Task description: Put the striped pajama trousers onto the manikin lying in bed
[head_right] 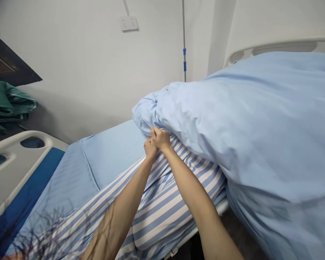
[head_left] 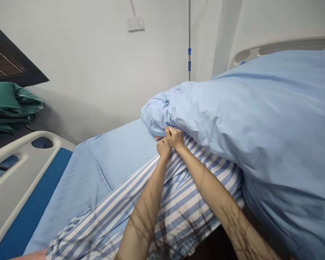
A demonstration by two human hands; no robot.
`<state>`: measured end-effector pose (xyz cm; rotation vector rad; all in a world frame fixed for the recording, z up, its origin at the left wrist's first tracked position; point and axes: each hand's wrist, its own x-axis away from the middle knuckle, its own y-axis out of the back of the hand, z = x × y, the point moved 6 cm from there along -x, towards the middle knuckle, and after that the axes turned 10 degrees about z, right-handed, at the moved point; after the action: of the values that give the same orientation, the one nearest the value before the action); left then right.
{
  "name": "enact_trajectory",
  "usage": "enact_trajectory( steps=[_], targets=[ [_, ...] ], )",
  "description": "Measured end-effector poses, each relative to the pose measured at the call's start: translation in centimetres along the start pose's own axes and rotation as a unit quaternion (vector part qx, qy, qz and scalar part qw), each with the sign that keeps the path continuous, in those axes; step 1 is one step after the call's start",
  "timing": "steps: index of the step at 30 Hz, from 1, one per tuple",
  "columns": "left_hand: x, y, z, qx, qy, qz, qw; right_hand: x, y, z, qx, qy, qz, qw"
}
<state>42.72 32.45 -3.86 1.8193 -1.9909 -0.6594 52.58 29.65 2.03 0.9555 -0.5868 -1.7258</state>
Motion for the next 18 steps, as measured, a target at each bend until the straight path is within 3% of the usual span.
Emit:
enact_trajectory(
  steps=[3,5,7,9,13,15,18],
  targets=[
    [0.1,0.2,-0.1,0.057,0.016,0.001,0.998,-0.4,-2.4,-2.7,-0.008,-0.065,0.071,0.995],
    [0.1,1.1,0.3,0.101,0.043,0.07,0.991,-0.4,-3.3,-3.5,-0.007,-0.075,0.089,0.993],
    [0.4,3.8,1.4,0.128,0.074,0.131,0.98,-0.4,-3.6,-3.8,-0.004,-0.077,0.088,0.993],
    [1.1,8.8,3.2,0.121,0.095,0.141,0.978,-0.4,-3.7,-3.8,-0.001,-0.078,0.085,0.993],
    [4.1,22.7,7.6,0.02,0.129,0.076,0.988,-0.4,-3.9,-3.9,0.003,-0.079,0.09,0.993],
    [6.3,29.5,9.4,-0.034,0.157,0.017,0.987,-0.4,-4.0,-4.0,0.005,-0.079,0.088,0.993],
    [9.6,36.2,11.6,-0.081,0.169,-0.033,0.982,-0.4,-4.2,-4.1,0.014,-0.079,0.088,0.993]
  ],
)
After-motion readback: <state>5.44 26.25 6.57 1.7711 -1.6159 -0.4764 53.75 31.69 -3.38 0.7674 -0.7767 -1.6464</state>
